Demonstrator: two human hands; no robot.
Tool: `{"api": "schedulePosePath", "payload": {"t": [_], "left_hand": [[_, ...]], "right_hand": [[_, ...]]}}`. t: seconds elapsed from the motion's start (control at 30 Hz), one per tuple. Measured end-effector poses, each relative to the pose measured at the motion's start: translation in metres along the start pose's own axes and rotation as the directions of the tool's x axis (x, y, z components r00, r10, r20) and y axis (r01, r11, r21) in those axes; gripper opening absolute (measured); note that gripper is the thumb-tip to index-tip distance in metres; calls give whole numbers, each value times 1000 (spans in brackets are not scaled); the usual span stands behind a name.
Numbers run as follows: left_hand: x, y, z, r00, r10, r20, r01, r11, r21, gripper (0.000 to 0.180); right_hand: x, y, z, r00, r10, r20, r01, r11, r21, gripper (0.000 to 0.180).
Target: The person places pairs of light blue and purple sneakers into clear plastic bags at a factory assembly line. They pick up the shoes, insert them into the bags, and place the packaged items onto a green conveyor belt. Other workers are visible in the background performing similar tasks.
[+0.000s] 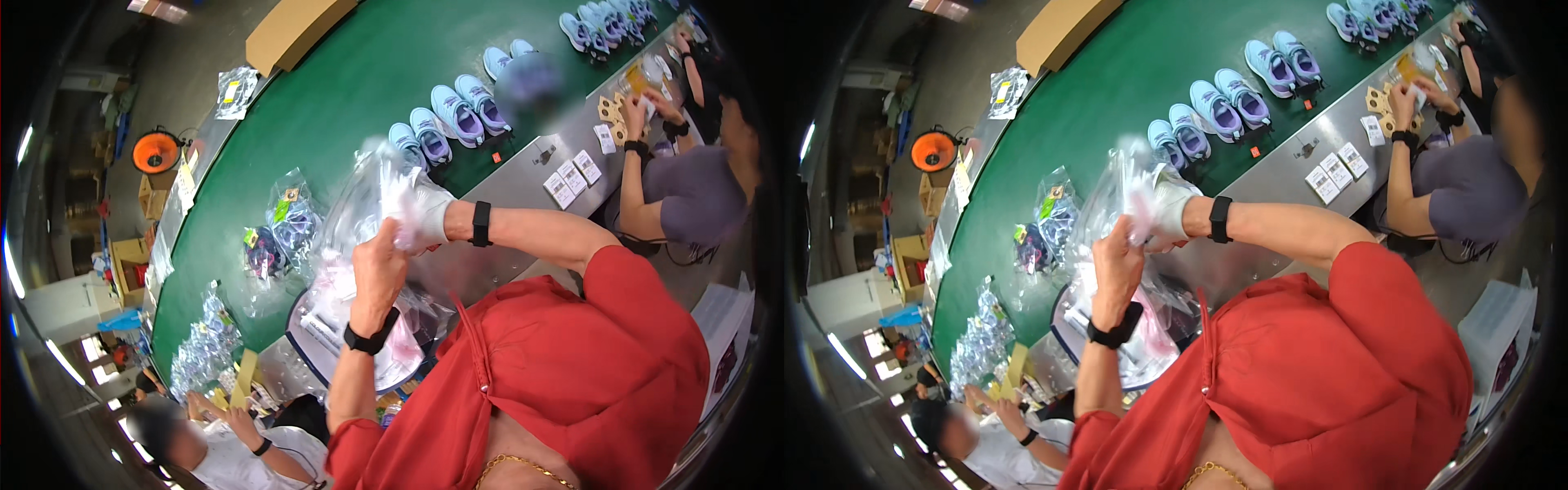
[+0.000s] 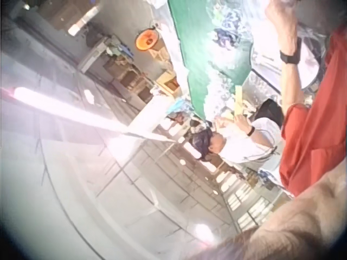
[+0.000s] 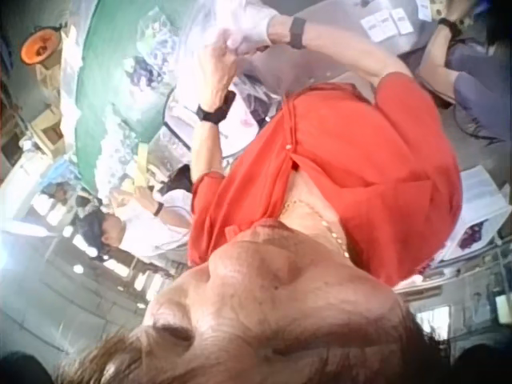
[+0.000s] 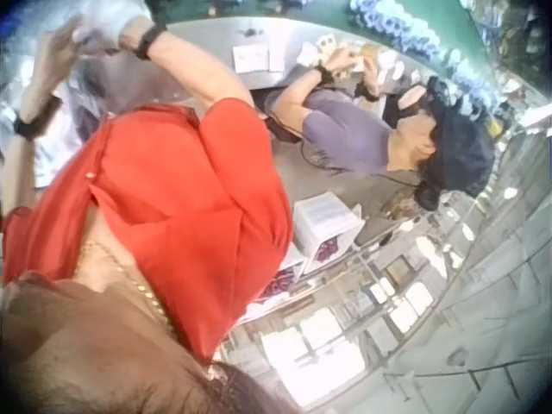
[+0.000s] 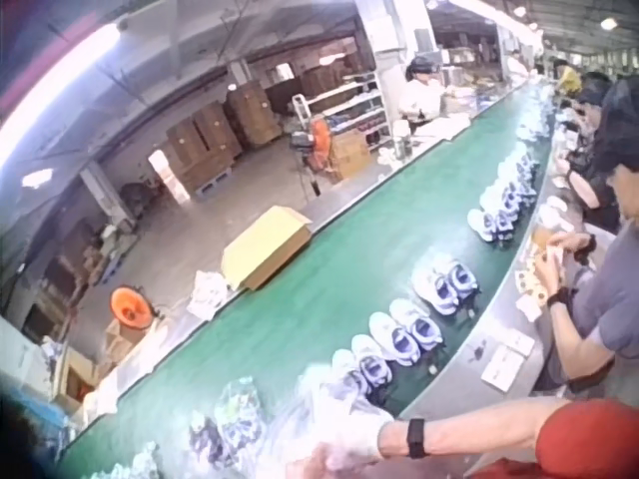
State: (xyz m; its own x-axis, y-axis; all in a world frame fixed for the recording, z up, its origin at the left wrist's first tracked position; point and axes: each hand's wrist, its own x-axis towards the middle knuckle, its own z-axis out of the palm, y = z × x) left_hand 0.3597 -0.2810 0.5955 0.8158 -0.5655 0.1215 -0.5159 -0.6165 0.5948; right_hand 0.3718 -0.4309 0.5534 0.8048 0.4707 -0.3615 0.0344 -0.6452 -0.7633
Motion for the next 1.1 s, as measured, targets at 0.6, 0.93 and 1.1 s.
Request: {"api": "schedulePosePath", "payload": {"t": [0.6,0.93,1.1], "left_hand": [[52,-32,-21,879,-180,-442,49,955,-292,18],[-3,52,38,939,167,-301,-214,968,-130,11],[89,-15,-14,880,-302,-366,71,847,-526,21]], "right_hand": [[-29,-28,-19,942,-330,-53,225,744,-630,24],[5,47,36,894,-364,-261,190,835,-516,20],[-2,-14,20,883,-447,-145,114,502,-857,16]]}}
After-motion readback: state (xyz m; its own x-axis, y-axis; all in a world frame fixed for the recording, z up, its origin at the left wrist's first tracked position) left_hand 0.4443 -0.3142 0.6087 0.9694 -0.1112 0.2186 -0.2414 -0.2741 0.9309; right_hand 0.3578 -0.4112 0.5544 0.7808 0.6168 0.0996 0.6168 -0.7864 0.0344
